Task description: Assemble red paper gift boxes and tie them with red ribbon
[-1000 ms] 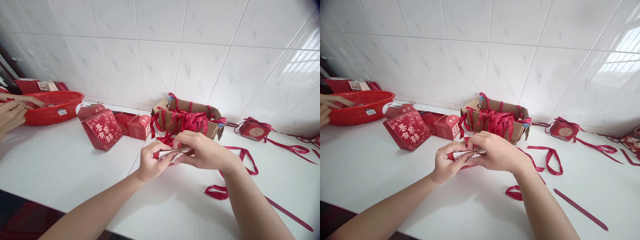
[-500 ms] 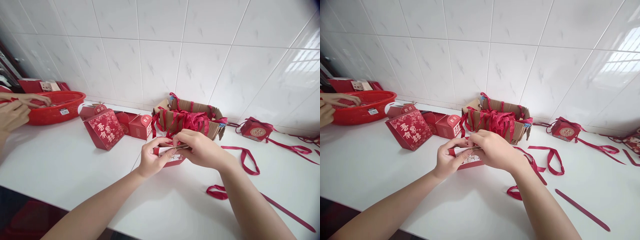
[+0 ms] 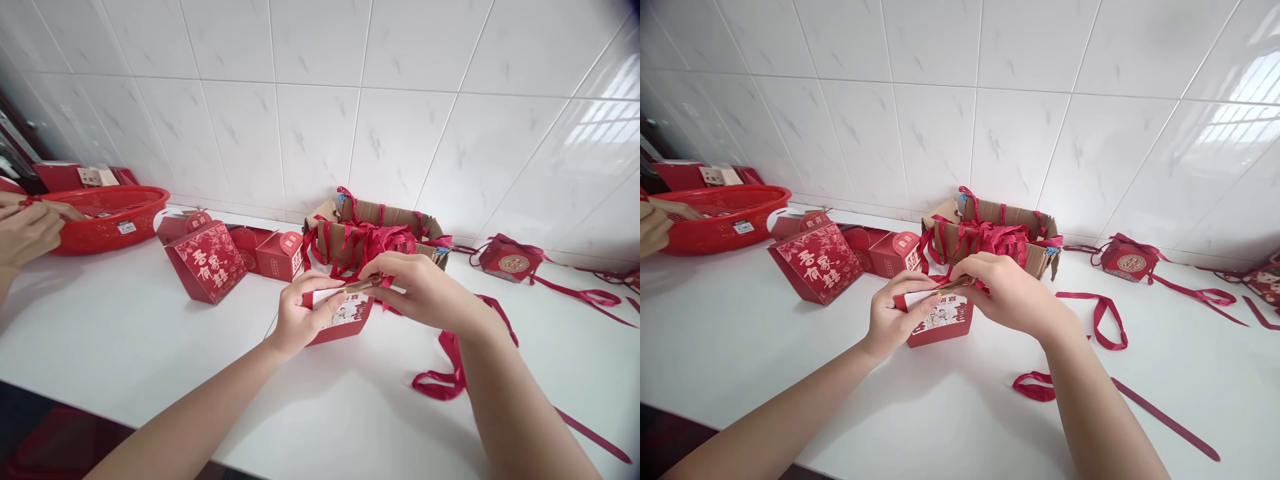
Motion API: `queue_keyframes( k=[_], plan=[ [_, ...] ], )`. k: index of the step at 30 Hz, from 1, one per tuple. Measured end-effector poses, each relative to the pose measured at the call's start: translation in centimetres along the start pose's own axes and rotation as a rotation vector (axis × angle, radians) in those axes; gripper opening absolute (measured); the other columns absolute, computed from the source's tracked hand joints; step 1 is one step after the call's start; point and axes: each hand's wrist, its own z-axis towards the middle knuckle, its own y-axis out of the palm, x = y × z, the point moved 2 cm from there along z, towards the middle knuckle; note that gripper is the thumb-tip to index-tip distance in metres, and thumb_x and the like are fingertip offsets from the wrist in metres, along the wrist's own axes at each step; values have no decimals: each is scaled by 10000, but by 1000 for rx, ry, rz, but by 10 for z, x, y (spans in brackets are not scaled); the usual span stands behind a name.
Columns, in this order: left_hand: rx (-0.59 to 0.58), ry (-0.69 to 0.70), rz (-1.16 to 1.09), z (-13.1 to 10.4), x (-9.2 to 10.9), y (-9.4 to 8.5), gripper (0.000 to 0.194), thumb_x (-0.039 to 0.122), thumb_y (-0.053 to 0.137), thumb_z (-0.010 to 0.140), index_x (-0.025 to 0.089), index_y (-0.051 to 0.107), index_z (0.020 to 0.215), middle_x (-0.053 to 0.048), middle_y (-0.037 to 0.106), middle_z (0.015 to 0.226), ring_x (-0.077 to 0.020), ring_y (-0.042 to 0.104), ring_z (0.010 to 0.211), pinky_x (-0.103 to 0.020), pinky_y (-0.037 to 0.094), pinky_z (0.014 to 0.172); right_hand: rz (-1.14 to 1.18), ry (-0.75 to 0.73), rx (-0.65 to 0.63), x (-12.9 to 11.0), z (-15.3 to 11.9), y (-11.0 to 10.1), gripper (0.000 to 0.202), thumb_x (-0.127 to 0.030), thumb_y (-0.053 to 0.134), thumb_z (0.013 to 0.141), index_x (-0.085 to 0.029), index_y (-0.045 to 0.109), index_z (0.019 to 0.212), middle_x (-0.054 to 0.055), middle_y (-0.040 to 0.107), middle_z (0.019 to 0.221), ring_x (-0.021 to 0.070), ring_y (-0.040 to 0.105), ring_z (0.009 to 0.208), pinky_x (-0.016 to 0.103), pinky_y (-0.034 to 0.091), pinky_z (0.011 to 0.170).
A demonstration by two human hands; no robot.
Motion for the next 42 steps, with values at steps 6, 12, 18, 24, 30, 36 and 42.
queue_keyframes(
  k=[6, 12, 18, 24, 30, 36, 42],
  plan=[
    [-44, 109, -4, -1, 7, 1, 193, 84, 748, 704, 187, 690, 856, -33, 707, 900, -143, 672, 851, -244, 545, 801, 89, -108, 204, -7, 5, 7, 136, -188, 590, 879, -200, 587, 1015, 4, 687, 894, 96, 634, 740, 186, 520, 623],
    [-69, -42, -94, -3, 8, 3, 146, 95, 724, 715, 185, 660, 810, -11, 726, 824, -131, 693, 778, -198, 564, 716, 117, -174, 365, -11, 10, 21, 167, -158, 628, 850, -199, 582, 1005, -4, 677, 828, 92, 622, 681, 200, 530, 616],
    [-72, -226, -181, -1, 8, 2, 94, 144, 728, 712, 182, 651, 751, -9, 737, 815, -144, 704, 799, -200, 570, 730, 202, -189, 354, -12, 11, 25, 148, -188, 631, 855, -181, 595, 998, 11, 670, 879, 86, 631, 732, 189, 538, 650],
    [-74, -356, -230, 0, 2, 2, 97, 218, 752, 700, 180, 672, 740, -21, 739, 829, -156, 698, 762, -213, 571, 661, 281, -73, 176, -9, 10, 18, 298, -198, 637, 843, -204, 573, 1133, 14, 686, 975, 120, 647, 875, 230, 555, 748],
    [-54, -433, -244, 0, -5, 2, 142, 274, 756, 698, 172, 669, 744, -23, 721, 771, -145, 663, 633, -235, 554, 557, 303, -1, 116, -6, 6, 6, 150, -214, 585, 874, -220, 650, 1008, 12, 699, 1020, 133, 663, 913, 229, 551, 762],
    [-47, -438, -266, 0, -4, 2, 168, 293, 772, 688, 168, 663, 716, -34, 723, 786, -166, 679, 674, -254, 563, 579, 316, -52, 135, -9, 8, 12, 120, -219, 587, 873, -218, 666, 964, 24, 702, 958, 144, 655, 847, 255, 541, 734],
    [-86, -415, -291, 0, -3, 3, 117, 261, 758, 716, 182, 673, 727, -29, 733, 814, -167, 689, 719, -247, 560, 611, 331, -46, 93, -9, 9, 9, 146, -205, 587, 870, -209, 639, 1007, 24, 683, 975, 140, 643, 881, 255, 527, 769]
  ],
)
